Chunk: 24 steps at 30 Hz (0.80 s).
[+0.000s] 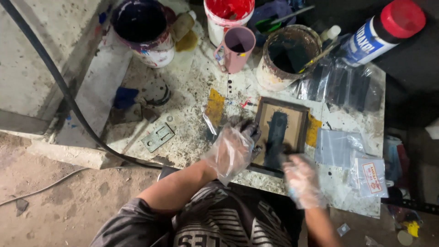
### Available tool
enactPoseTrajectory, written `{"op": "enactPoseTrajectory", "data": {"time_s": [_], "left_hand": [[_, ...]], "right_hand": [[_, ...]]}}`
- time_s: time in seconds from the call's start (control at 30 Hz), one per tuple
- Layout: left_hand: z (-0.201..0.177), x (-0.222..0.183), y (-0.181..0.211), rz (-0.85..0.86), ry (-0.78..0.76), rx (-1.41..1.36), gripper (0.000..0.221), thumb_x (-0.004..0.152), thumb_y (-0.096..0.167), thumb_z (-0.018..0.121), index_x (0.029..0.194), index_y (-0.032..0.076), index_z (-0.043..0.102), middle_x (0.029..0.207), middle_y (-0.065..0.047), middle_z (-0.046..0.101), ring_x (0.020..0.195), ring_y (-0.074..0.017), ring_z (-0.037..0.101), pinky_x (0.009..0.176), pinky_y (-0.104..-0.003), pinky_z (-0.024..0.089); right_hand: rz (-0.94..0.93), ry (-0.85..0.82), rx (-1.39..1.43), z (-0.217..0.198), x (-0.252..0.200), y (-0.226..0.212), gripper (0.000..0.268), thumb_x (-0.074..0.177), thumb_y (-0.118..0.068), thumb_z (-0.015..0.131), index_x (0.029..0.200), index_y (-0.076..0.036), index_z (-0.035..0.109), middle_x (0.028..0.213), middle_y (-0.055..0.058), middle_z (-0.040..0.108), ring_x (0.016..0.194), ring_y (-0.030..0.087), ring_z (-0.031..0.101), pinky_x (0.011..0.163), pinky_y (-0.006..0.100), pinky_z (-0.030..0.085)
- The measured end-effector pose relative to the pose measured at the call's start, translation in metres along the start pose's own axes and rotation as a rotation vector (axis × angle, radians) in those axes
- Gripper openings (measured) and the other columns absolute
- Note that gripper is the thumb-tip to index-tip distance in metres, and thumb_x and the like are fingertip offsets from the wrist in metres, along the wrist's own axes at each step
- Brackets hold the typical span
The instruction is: Applying and spreading ink onto a stencil frame using gloved hands and a small tool
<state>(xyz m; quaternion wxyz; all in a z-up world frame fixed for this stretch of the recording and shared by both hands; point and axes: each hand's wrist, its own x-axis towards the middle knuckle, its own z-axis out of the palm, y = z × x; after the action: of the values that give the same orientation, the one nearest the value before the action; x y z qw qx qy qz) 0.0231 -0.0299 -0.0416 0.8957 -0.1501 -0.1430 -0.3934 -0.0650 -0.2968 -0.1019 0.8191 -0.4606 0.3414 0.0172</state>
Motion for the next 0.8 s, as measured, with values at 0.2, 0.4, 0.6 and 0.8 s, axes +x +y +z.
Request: {"op": "enactPoseTrajectory", "data": {"time_s": [0.2,0.4,0.6,0.8], "left_hand": [[-0.002,0.002,0.010,-0.126,0.346,-0.536,0.024,0.098,0.034,0.058,0.108,0.014,0.066,0.091,0.005,0.065,0.090,-0.0067,0.064,0.083,-0.022,0.057],[-0.001,0.022,0.013,0.176,-0.525,0.476,0.082,0.082,0.033,0.080,0.154,0.024,0.041,0.145,-0.017,0.056,0.123,-0.0267,0.061,0.093,-0.037,0.059],[-0.027,0.015,0.016,0.074,-0.349,0.211,0.088,0.087,0.020,0.074,0.158,0.019,0.022,0.136,-0.019,0.060,0.120,-0.0277,0.062,0.102,-0.037,0.055],[-0.042,0.020,0.015,-0.235,-0.236,-0.246,0.072,0.092,0.059,0.065,0.137,0.005,0.052,0.128,-0.011,0.062,0.112,-0.0192,0.063,0.101,-0.028,0.054]], "right_hand": [[-0.163,-0.066,-0.444,-0.097,0.067,0.018,0.038,0.086,-0.002,0.069,0.124,0.003,0.067,0.080,0.026,0.068,0.067,0.028,0.073,0.066,0.026,0.058],[-0.807,-0.942,0.054,-0.024,0.013,-0.015,0.077,0.090,-0.061,0.078,0.140,-0.005,0.059,0.146,0.019,0.054,0.116,0.027,0.067,0.104,0.036,0.059],[0.124,-0.110,-0.270,-0.098,0.143,-0.030,0.050,0.099,-0.028,0.059,0.140,-0.002,0.055,0.132,0.020,0.062,0.121,0.030,0.061,0.111,0.046,0.042],[-0.530,0.051,-1.034,0.107,0.014,-0.097,0.014,0.099,0.005,0.059,0.099,-0.004,0.070,0.079,0.007,0.065,0.042,0.012,0.054,0.029,0.021,0.048]]}}
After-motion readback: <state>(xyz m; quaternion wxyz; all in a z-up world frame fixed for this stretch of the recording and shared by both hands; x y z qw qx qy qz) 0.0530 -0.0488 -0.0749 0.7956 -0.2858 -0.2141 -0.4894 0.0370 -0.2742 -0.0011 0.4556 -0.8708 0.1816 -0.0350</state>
